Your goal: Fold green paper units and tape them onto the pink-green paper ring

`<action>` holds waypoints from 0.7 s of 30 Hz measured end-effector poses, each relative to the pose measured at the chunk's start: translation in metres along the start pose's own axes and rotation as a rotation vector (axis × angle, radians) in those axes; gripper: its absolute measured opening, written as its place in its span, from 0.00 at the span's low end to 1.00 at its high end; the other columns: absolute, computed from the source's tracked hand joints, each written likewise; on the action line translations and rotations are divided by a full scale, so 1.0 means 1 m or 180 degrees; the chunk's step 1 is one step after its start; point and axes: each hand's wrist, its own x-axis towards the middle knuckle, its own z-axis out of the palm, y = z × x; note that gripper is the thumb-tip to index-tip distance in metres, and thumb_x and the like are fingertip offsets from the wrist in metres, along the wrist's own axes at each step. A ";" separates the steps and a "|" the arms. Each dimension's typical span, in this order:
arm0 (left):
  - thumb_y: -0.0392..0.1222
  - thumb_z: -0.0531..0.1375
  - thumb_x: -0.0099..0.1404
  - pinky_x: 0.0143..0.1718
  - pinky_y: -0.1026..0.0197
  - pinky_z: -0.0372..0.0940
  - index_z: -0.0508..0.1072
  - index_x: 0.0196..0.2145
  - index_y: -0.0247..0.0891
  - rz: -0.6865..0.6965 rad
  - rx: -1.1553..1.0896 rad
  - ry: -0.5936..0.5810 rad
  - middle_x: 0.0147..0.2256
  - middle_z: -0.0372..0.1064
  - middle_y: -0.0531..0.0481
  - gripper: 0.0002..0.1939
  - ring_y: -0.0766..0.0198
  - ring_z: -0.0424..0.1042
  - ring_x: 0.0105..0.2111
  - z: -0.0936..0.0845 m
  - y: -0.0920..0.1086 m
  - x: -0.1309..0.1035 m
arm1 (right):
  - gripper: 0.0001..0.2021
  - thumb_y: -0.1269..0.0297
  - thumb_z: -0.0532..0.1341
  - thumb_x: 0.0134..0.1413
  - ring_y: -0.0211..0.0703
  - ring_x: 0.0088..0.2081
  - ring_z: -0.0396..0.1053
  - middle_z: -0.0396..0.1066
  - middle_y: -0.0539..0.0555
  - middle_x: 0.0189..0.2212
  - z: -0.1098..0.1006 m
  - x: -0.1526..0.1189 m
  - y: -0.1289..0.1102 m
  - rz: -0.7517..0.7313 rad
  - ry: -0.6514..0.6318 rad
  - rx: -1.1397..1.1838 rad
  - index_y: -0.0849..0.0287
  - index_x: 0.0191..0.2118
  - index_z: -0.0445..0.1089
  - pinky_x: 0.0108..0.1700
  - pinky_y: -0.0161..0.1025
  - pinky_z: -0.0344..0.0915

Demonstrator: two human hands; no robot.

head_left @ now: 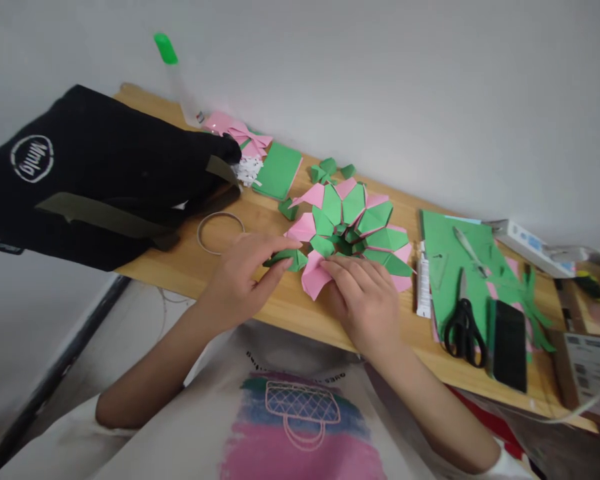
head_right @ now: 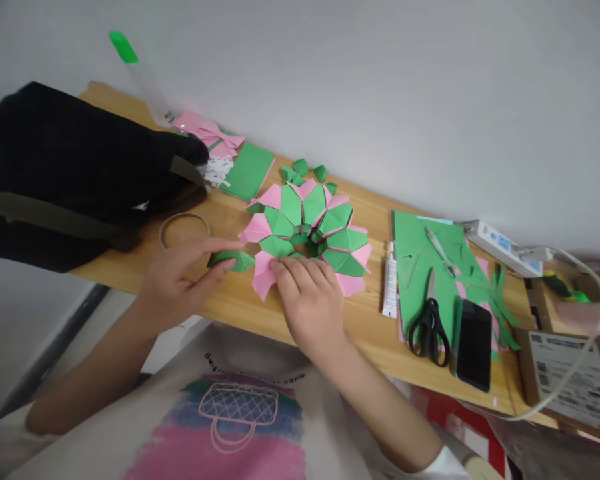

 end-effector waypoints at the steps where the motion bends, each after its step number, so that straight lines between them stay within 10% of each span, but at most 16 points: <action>1: 0.34 0.57 0.69 0.44 0.58 0.66 0.72 0.47 0.43 0.0022 0.0026 -0.0007 0.42 0.78 0.52 0.11 0.63 0.75 0.41 -0.001 0.000 0.000 | 0.09 0.72 0.56 0.64 0.46 0.42 0.73 0.80 0.57 0.41 0.000 0.000 0.000 -0.0003 0.0016 0.0001 0.64 0.44 0.72 0.45 0.43 0.64; 21: 0.35 0.57 0.69 0.44 0.60 0.67 0.71 0.46 0.40 0.0029 0.0029 -0.0108 0.42 0.77 0.51 0.09 0.64 0.75 0.41 0.002 -0.004 -0.001 | 0.07 0.73 0.58 0.63 0.47 0.41 0.74 0.80 0.56 0.41 0.003 -0.004 0.001 0.0003 0.0152 0.0000 0.63 0.42 0.73 0.44 0.43 0.65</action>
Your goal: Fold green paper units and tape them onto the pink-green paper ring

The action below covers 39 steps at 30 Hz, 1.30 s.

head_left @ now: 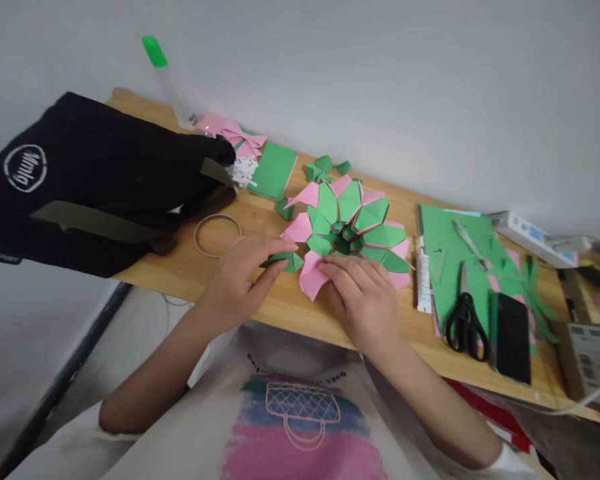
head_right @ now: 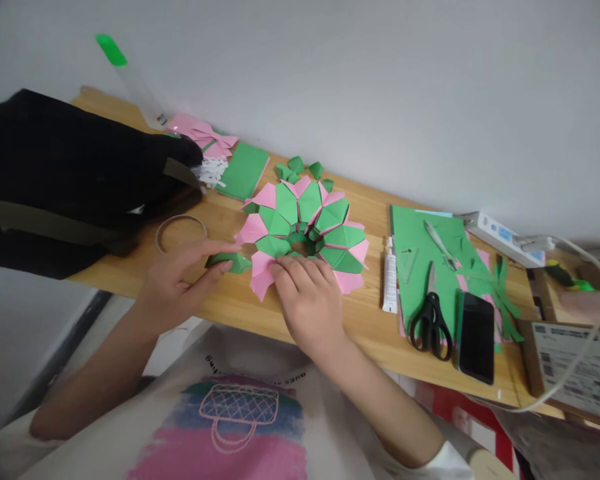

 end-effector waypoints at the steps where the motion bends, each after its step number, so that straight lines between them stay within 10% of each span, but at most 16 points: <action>1: 0.34 0.57 0.69 0.44 0.60 0.67 0.71 0.46 0.40 -0.0023 -0.0004 -0.0014 0.42 0.77 0.51 0.09 0.64 0.75 0.41 0.000 0.000 0.000 | 0.07 0.73 0.58 0.62 0.47 0.41 0.74 0.80 0.56 0.41 0.000 0.000 0.000 0.0002 -0.0004 0.0005 0.63 0.42 0.73 0.44 0.43 0.65; 39: 0.35 0.53 0.70 0.40 0.55 0.64 0.68 0.50 0.42 0.0153 0.0538 -0.0329 0.40 0.77 0.50 0.13 0.60 0.75 0.40 0.009 0.003 0.005 | 0.08 0.72 0.56 0.64 0.45 0.42 0.74 0.80 0.57 0.42 -0.001 0.001 0.000 -0.0005 -0.0059 0.0049 0.61 0.42 0.73 0.46 0.42 0.64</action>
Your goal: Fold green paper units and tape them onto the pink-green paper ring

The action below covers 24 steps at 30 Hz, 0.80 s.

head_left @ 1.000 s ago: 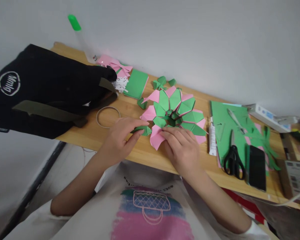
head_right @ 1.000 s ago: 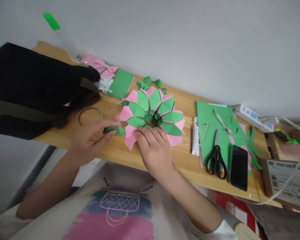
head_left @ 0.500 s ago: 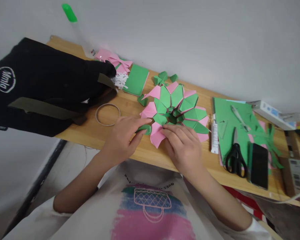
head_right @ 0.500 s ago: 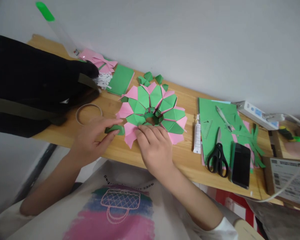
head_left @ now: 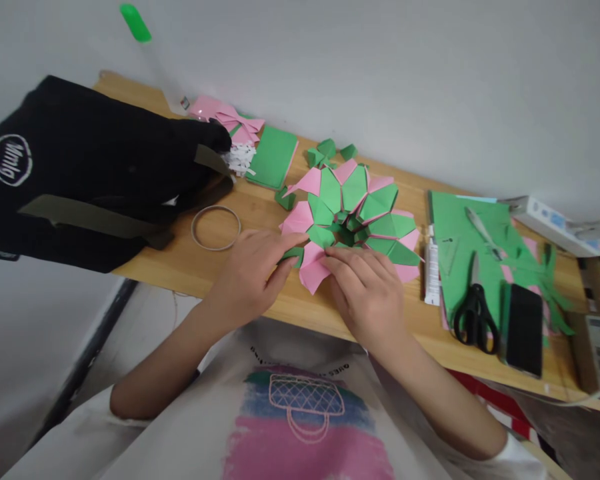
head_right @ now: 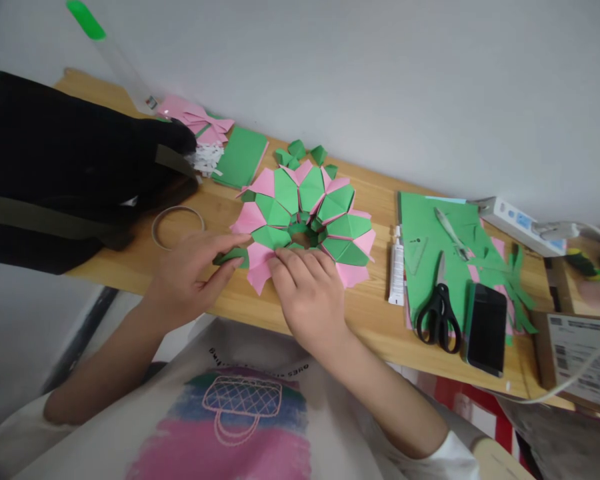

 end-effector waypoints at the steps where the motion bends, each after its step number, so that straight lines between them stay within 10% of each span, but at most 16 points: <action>1: 0.35 0.53 0.70 0.40 0.55 0.64 0.68 0.50 0.42 0.0025 0.0029 -0.0013 0.40 0.77 0.50 0.13 0.59 0.75 0.39 -0.001 0.000 0.001 | 0.08 0.72 0.57 0.63 0.46 0.42 0.74 0.80 0.57 0.42 0.000 0.000 0.000 -0.0009 0.0003 -0.0004 0.62 0.42 0.73 0.46 0.42 0.64; 24: 0.32 0.57 0.67 0.42 0.58 0.69 0.72 0.50 0.41 -0.0023 -0.0231 -0.0146 0.40 0.79 0.51 0.14 0.62 0.76 0.37 -0.009 0.001 0.009 | 0.10 0.73 0.56 0.64 0.44 0.42 0.73 0.79 0.56 0.41 0.000 0.001 0.000 -0.0023 -0.0064 -0.0016 0.62 0.46 0.74 0.46 0.43 0.62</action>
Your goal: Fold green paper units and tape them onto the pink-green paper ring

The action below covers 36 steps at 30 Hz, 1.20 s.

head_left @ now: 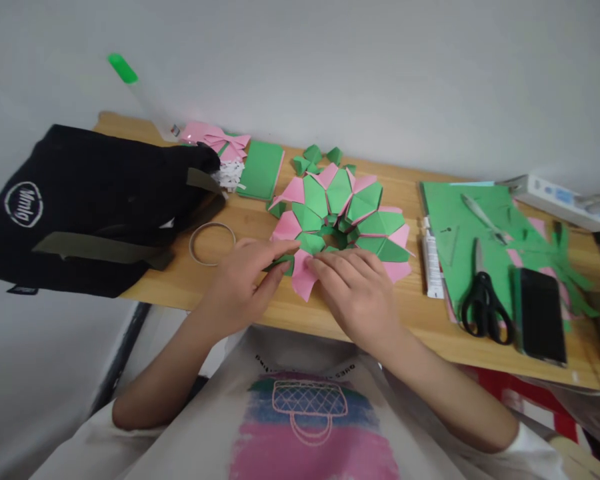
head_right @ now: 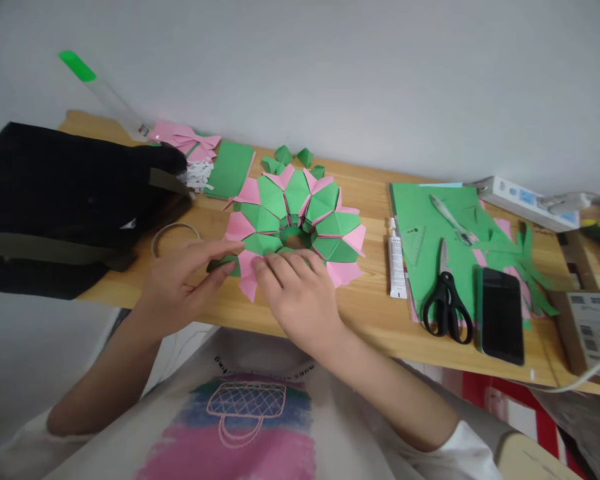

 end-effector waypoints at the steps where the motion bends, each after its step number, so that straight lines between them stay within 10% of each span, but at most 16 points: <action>1: 0.32 0.57 0.67 0.41 0.59 0.69 0.72 0.50 0.41 -0.0021 -0.0054 -0.0004 0.40 0.79 0.51 0.14 0.62 0.76 0.37 0.000 0.000 0.000 | 0.11 0.73 0.56 0.65 0.43 0.41 0.73 0.79 0.56 0.41 0.000 0.000 0.000 -0.0006 0.0001 -0.0041 0.61 0.47 0.74 0.46 0.43 0.62; 10: 0.35 0.63 0.63 0.41 0.63 0.75 0.76 0.45 0.41 -0.0789 -0.0866 0.0024 0.42 0.79 0.50 0.12 0.63 0.79 0.38 0.002 -0.003 0.001 | 0.10 0.74 0.56 0.65 0.42 0.37 0.73 0.80 0.54 0.37 0.000 0.002 0.000 -0.0063 0.0344 -0.0149 0.63 0.41 0.76 0.44 0.42 0.63; 28: 0.36 0.60 0.63 0.37 0.64 0.70 0.76 0.50 0.41 -0.0763 -0.0189 -0.0165 0.34 0.80 0.52 0.17 0.63 0.78 0.33 0.000 0.014 0.021 | 0.13 0.73 0.54 0.66 0.42 0.33 0.68 0.79 0.52 0.34 -0.001 0.004 -0.003 0.0043 0.0317 -0.0150 0.60 0.36 0.76 0.42 0.42 0.61; 36: 0.44 0.64 0.59 0.41 0.60 0.71 0.63 0.62 0.37 -0.1288 -0.0303 -0.0626 0.42 0.79 0.46 0.34 0.61 0.79 0.34 -0.002 0.015 0.023 | 0.13 0.72 0.55 0.65 0.42 0.33 0.67 0.79 0.52 0.34 0.000 0.000 0.000 0.0079 0.0339 -0.0117 0.59 0.33 0.75 0.42 0.42 0.60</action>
